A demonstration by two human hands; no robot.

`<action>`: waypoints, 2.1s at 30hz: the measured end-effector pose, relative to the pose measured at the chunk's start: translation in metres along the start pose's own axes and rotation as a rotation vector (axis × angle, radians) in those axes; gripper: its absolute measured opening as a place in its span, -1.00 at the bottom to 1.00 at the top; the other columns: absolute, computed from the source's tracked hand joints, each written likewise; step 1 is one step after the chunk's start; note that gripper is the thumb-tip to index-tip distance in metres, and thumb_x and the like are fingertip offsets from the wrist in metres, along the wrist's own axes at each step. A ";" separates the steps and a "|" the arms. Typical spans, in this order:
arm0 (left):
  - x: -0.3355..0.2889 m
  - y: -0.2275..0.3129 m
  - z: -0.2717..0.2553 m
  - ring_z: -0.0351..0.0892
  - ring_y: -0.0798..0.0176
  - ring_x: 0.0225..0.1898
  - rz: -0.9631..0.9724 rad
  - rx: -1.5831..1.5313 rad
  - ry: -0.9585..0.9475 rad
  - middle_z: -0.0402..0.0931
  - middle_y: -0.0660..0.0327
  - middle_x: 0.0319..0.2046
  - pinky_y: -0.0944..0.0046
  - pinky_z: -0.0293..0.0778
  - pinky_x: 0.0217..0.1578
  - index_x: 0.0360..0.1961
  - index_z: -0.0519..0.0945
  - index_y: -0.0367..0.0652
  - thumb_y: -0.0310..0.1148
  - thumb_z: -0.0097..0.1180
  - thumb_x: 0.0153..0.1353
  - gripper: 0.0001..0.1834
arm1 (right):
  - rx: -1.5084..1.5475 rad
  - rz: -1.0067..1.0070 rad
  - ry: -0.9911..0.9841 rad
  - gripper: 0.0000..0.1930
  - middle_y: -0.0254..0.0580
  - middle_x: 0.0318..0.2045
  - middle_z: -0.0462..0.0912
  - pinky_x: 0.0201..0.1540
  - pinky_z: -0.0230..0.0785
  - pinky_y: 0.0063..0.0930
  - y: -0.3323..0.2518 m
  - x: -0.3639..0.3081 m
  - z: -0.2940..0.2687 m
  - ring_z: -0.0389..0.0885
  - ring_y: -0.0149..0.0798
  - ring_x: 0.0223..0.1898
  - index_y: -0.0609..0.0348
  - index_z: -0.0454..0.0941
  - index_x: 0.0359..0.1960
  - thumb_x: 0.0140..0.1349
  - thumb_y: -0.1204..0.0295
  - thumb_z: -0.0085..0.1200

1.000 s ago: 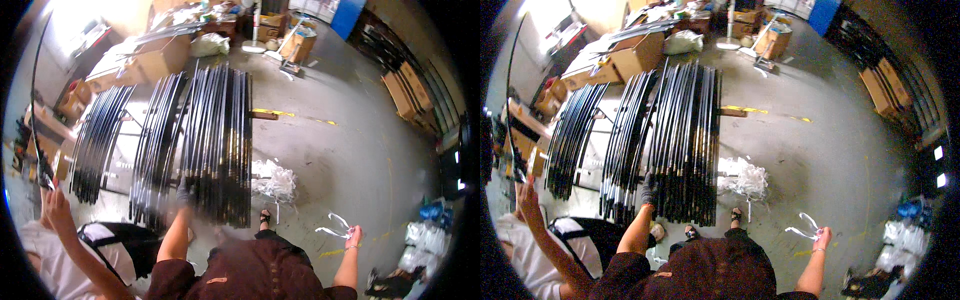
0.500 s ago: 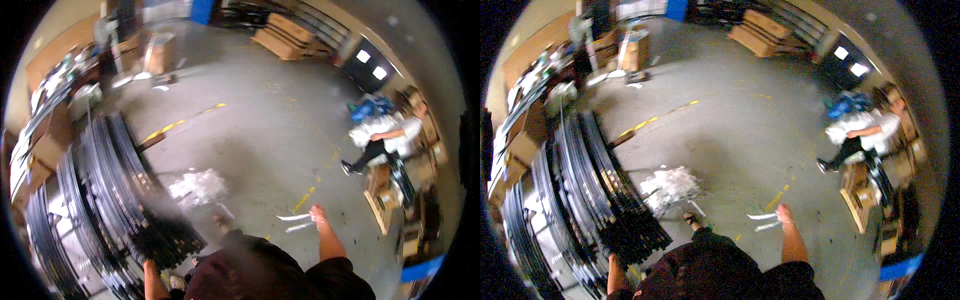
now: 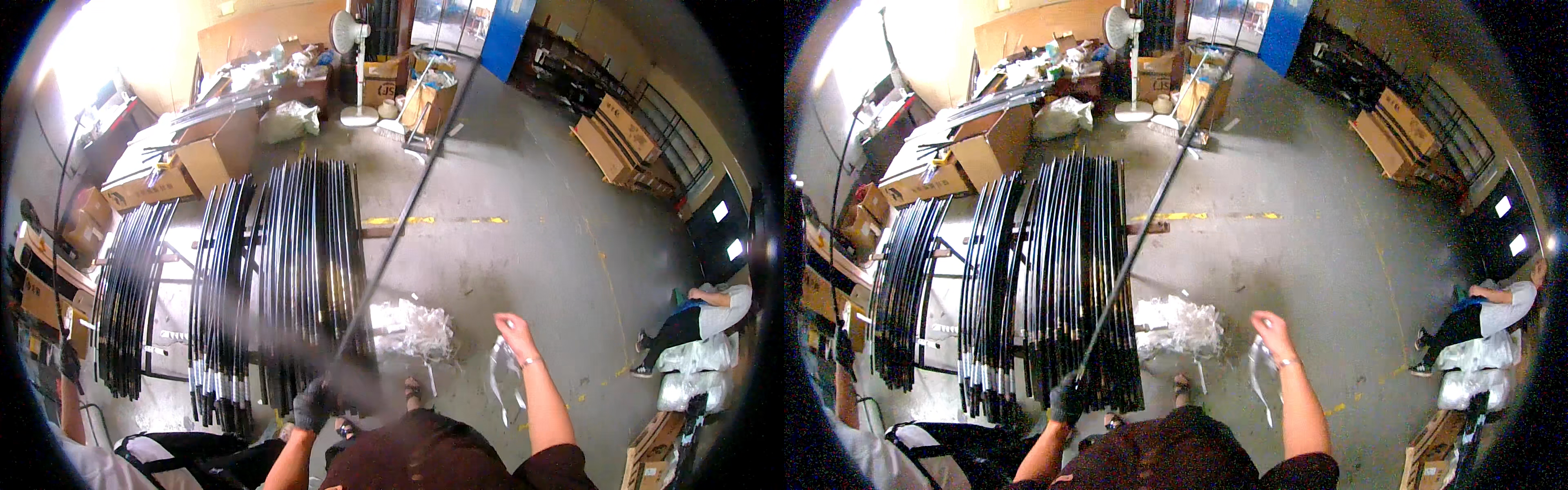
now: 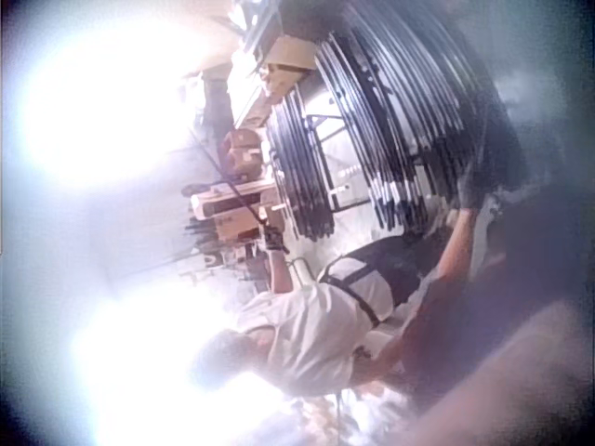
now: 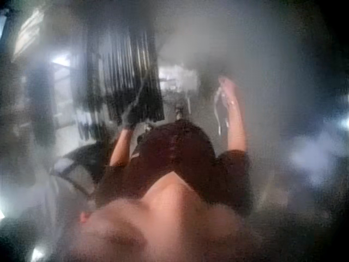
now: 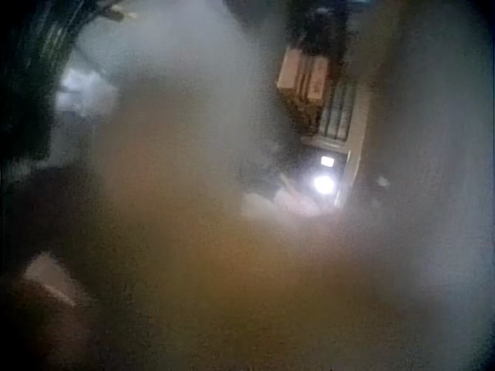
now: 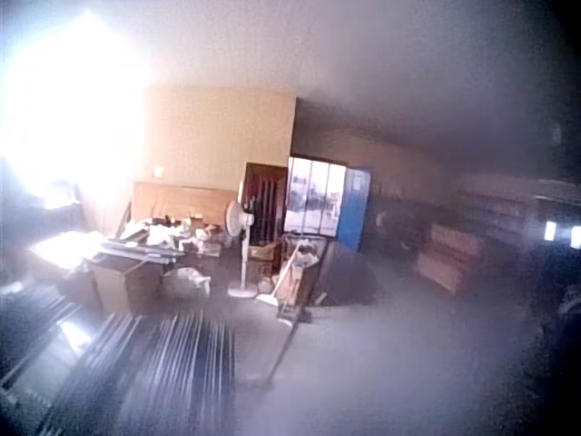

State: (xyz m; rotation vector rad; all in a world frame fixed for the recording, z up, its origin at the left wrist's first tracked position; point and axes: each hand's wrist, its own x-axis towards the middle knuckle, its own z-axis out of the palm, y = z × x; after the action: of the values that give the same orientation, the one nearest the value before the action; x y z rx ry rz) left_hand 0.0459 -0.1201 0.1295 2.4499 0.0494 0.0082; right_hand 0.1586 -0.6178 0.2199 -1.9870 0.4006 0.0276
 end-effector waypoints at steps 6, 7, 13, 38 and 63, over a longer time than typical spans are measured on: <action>-0.054 0.023 -0.011 0.56 -0.17 -0.47 -0.016 0.112 -0.057 0.58 0.05 -0.42 -0.07 0.41 -0.51 -0.13 0.52 0.04 -0.28 0.22 0.07 -0.69 | 0.380 -0.189 -0.222 -0.52 -0.65 -0.69 0.14 -0.56 -0.10 -0.65 -0.165 0.114 0.028 0.06 -0.62 -0.63 0.18 0.64 -0.14 0.36 -0.01 -0.07; -0.066 0.022 -0.009 0.55 -0.17 -0.49 -0.055 0.150 -0.080 0.57 0.05 -0.43 -0.07 0.41 -0.51 -0.12 0.52 0.05 -0.29 0.21 0.07 -0.69 | 0.406 -0.197 -0.219 -0.51 -0.64 -0.68 0.20 -0.55 -0.07 -0.66 -0.184 0.124 0.027 0.09 -0.62 -0.63 0.17 0.65 -0.16 0.33 -0.03 -0.04; -0.096 0.066 -0.008 0.57 0.10 -0.45 0.154 0.414 0.111 0.55 0.22 -0.30 0.05 0.41 -0.50 -0.15 0.53 0.11 -0.26 0.14 0.14 -0.78 | 0.341 -0.618 -0.127 -0.69 -0.52 -0.56 0.45 -0.48 0.08 -0.59 -0.257 0.125 0.019 0.26 -0.56 -0.54 0.06 0.56 -0.54 0.27 0.14 0.10; -0.155 0.028 0.069 0.57 -0.09 -0.16 -0.549 0.284 -0.295 0.59 0.00 -0.17 0.04 0.45 -0.14 -0.07 0.59 -0.12 -0.29 -0.10 0.28 -0.70 | -0.127 -0.903 -0.947 -0.72 -0.04 -0.55 0.62 -0.43 0.46 -0.26 -0.158 -0.148 0.225 0.63 -0.03 -0.51 0.16 0.59 -0.39 0.22 0.18 0.09; -0.042 0.044 0.039 0.55 -0.01 -0.12 -0.321 0.067 -0.333 0.57 -0.04 -0.12 0.05 0.42 -0.08 0.07 0.52 -0.12 -0.23 -0.07 0.27 -0.61 | -0.592 -1.002 -0.852 -0.22 0.02 -0.54 0.58 -0.24 0.45 -0.13 -0.204 -0.083 0.128 0.62 0.04 -0.28 0.30 0.50 -0.10 -0.20 -0.13 0.35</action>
State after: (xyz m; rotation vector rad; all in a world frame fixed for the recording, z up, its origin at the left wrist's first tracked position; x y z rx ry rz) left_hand 0.0062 -0.1807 0.1277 2.4496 0.2978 -0.5476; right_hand 0.1599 -0.4035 0.3588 -2.2978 -1.2704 0.3716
